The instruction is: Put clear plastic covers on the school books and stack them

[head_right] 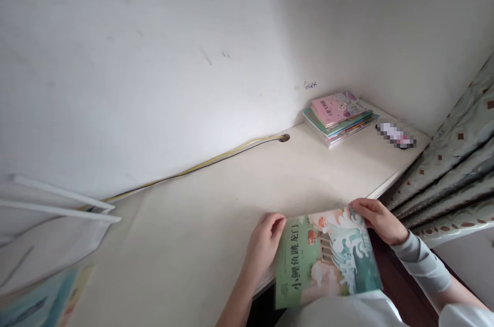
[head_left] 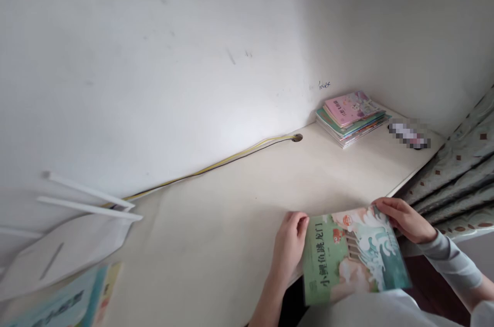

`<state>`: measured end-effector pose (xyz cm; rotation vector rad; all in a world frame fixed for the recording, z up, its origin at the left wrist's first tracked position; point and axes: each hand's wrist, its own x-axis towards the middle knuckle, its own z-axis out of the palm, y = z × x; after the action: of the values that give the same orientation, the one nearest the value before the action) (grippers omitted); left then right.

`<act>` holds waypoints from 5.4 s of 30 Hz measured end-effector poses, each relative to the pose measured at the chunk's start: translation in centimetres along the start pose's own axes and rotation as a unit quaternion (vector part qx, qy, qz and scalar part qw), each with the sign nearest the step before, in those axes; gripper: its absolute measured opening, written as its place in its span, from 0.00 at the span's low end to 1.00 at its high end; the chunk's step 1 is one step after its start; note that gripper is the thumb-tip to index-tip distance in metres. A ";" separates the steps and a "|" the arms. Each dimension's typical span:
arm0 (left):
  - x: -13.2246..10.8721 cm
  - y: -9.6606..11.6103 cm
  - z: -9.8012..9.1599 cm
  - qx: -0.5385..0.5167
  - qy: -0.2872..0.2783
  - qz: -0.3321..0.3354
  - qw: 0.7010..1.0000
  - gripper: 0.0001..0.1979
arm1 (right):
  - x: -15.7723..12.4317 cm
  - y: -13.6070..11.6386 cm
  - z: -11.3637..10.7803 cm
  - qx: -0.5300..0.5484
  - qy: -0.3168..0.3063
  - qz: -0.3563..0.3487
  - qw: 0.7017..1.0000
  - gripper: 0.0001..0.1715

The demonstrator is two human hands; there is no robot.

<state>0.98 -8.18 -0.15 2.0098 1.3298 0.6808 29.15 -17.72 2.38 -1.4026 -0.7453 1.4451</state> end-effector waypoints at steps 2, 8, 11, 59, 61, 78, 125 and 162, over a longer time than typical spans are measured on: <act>0.0 0.0 0.0 -0.100 0.039 -0.045 0.993 0.11 | 0.9 -2.0 0.5 0.032 -0.001 -0.033 0.999 0.18; 0.4 1.9 0.1 -0.433 -0.119 -0.153 0.880 0.18 | 6.5 -7.6 0.3 0.106 0.024 -0.100 0.989 0.12; 2.3 3.4 -0.2 -0.514 -0.171 -0.183 0.820 0.17 | 10.2 -9.8 -1.1 0.142 0.067 -0.119 0.980 0.08; 8.7 -7.0 -8.5 0.290 0.096 -0.112 0.946 0.24 | 21.6 -5.5 4.3 -0.581 -0.098 -0.506 0.630 0.23; 5.9 -9.7 -10.6 0.302 0.116 -0.184 0.928 0.27 | 21.1 -3.0 7.2 -0.610 -0.138 -0.469 0.624 0.26; 1.9 -11.5 -13.4 0.190 0.208 -0.277 0.919 0.11 | 19.6 0.5 14.2 -0.658 -0.120 -0.442 0.597 0.30; -7.2 -6.4 -7.5 0.350 0.328 -0.134 0.867 0.20 | 10.2 3.0 9.6 -0.641 -0.080 -0.495 0.580 0.30; -3.3 -4.9 -9.0 -0.383 0.276 -0.183 0.862 0.23 | 9.7 2.9 10.2 -0.635 -0.111 -0.481 0.594 0.28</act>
<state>-9.55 -7.85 1.99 0.9140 1.3768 1.3946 19.76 -7.96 -2.44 -1.2276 -2.5190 -0.0223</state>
